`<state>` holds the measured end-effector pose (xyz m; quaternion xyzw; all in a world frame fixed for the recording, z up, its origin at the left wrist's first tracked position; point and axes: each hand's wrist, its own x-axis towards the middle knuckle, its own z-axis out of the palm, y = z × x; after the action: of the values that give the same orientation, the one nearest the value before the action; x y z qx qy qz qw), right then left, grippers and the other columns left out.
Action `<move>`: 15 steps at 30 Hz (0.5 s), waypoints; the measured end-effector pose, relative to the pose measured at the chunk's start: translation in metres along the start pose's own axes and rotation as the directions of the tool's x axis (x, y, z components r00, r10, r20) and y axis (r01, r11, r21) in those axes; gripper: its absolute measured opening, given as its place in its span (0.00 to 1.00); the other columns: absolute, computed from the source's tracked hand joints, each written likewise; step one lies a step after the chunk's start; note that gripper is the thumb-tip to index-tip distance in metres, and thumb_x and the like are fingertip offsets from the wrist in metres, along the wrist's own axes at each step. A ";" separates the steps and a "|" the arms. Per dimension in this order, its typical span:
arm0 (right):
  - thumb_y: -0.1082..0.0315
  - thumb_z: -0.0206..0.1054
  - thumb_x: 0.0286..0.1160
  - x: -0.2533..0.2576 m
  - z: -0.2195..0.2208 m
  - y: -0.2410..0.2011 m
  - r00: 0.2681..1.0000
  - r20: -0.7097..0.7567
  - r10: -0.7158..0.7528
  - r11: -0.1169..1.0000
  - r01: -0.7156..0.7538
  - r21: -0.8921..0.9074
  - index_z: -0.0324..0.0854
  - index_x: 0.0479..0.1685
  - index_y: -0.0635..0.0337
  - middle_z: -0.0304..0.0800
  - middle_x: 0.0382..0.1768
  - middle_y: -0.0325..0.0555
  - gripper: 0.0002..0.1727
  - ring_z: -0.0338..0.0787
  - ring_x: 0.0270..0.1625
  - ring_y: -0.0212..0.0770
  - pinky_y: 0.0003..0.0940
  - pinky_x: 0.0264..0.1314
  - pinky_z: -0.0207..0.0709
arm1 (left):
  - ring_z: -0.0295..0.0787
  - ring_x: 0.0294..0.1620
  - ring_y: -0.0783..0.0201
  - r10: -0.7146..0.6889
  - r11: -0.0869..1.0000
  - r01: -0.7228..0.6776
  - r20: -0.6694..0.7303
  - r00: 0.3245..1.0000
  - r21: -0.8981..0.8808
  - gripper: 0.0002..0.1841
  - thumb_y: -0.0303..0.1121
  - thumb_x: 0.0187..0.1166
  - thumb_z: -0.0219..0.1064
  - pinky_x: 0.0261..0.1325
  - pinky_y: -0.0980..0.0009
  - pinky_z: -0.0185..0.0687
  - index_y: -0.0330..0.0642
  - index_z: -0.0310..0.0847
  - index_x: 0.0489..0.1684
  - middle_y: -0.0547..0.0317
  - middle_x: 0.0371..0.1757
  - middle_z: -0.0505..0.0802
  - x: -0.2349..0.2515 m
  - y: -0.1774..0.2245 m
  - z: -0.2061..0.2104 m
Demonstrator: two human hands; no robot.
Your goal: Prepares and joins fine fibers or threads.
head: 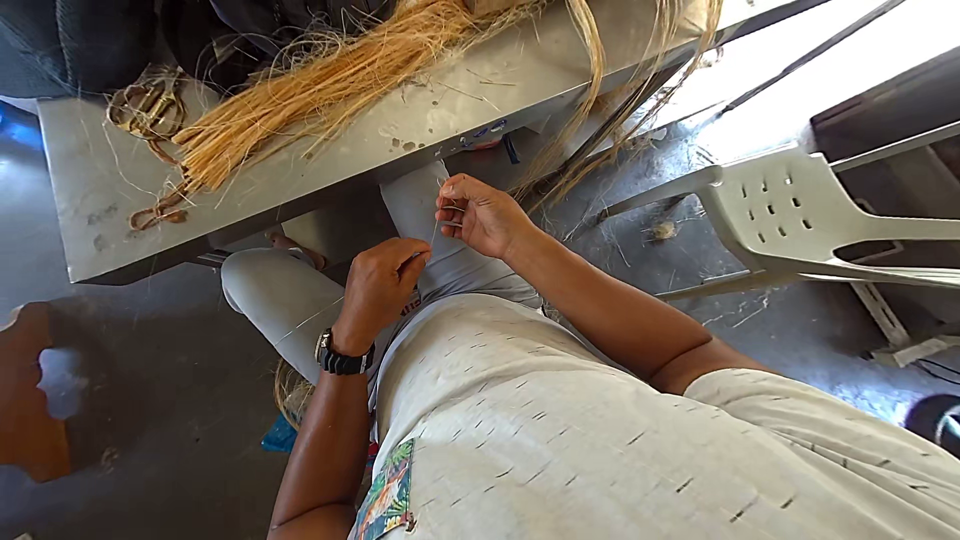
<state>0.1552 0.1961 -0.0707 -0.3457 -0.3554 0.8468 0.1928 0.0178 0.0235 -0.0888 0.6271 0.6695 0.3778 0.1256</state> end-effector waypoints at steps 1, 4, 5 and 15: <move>0.67 0.60 0.84 -0.002 0.000 -0.001 1.000 0.011 -0.001 1.000 0.001 -0.003 0.78 0.40 0.49 0.85 0.36 0.39 0.04 0.87 0.36 0.35 0.30 0.37 0.83 | 0.89 0.38 0.72 -0.013 1.000 0.013 -0.051 0.999 -0.010 0.09 0.33 0.86 0.65 0.43 0.71 0.88 0.44 0.92 0.50 0.61 0.43 0.93 -0.002 -0.002 -0.001; 0.66 0.59 0.85 -0.006 0.002 -0.002 0.998 0.061 0.004 1.000 -0.004 -0.003 0.79 0.39 0.48 0.86 0.36 0.38 0.06 0.87 0.38 0.35 0.31 0.40 0.83 | 0.86 0.31 0.69 -0.148 0.986 0.122 -0.257 0.955 -0.113 0.11 0.35 0.89 0.62 0.33 0.71 0.85 0.44 0.88 0.56 0.58 0.42 0.92 -0.010 -0.010 -0.005; 0.66 0.59 0.85 -0.007 0.003 -0.001 0.996 0.086 0.011 1.000 -0.010 -0.004 0.79 0.39 0.48 0.86 0.36 0.38 0.06 0.87 0.38 0.35 0.30 0.40 0.83 | 0.83 0.26 0.69 -0.207 0.972 0.160 -0.303 0.930 -0.171 0.11 0.37 0.90 0.61 0.28 0.72 0.82 0.46 0.87 0.57 0.59 0.38 0.90 -0.012 -0.012 -0.004; 0.68 0.60 0.85 -0.006 0.023 0.017 0.995 0.059 0.081 0.996 -0.079 -0.038 0.80 0.39 0.51 0.85 0.34 0.39 0.06 0.86 0.34 0.34 0.27 0.35 0.82 | 0.77 0.17 0.66 -0.294 0.943 0.225 -0.296 0.909 -0.246 0.11 0.40 0.90 0.61 0.19 0.70 0.76 0.47 0.86 0.57 0.59 0.28 0.87 -0.004 -0.002 0.030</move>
<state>0.1418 0.1703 -0.0690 -0.3371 -0.3621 0.8575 0.1414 0.0365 0.0304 -0.1116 0.4440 0.7158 0.5241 0.1259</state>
